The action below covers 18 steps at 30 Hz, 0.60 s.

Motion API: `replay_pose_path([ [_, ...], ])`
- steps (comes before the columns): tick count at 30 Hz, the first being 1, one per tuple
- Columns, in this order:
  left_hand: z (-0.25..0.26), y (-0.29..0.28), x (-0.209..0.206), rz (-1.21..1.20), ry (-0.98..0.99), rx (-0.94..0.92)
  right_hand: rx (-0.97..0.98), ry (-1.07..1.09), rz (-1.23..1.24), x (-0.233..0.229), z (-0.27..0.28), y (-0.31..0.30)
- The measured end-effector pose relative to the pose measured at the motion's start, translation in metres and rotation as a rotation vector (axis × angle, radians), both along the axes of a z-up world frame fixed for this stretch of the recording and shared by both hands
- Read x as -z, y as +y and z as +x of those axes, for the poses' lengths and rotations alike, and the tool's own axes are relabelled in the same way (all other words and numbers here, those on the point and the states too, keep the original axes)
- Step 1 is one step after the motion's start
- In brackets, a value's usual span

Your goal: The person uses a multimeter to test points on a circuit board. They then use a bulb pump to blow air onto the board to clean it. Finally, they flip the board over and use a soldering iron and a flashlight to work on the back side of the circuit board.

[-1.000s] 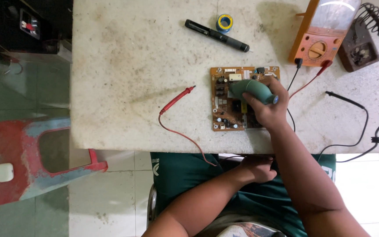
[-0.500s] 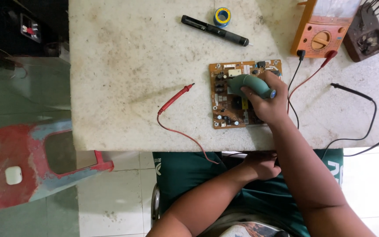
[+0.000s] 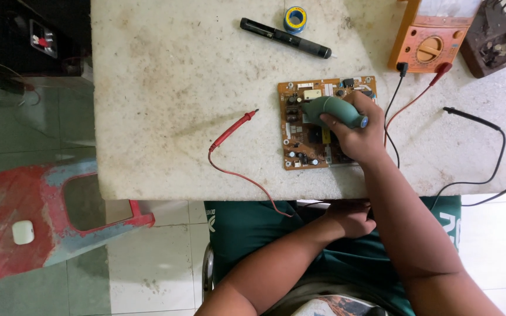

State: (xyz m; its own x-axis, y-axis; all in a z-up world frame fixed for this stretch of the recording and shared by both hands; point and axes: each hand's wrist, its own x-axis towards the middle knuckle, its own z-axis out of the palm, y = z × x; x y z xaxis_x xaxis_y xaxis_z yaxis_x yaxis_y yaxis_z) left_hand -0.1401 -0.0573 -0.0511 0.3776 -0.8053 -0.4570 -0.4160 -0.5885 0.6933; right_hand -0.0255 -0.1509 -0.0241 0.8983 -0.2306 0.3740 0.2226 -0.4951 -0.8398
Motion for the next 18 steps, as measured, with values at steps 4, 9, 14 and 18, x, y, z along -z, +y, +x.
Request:
replay_pose_path([
  [4,0.002,0.003,-0.008,-0.016,0.028,-0.021,-0.009,-0.022,0.048,-0.014,0.0,0.008],
  [9,-0.002,-0.004,0.02,0.002,0.075,0.006,-0.018,-0.091,0.015,0.004,0.001,-0.001],
  [14,-0.005,-0.007,0.019,0.032,0.038,0.012,-0.084,-0.129,-0.04,-0.023,0.0,0.015],
  [18,-0.01,-0.015,0.03,0.033,-0.006,0.032,-0.113,-0.151,-0.208,-0.009,-0.002,0.009],
])
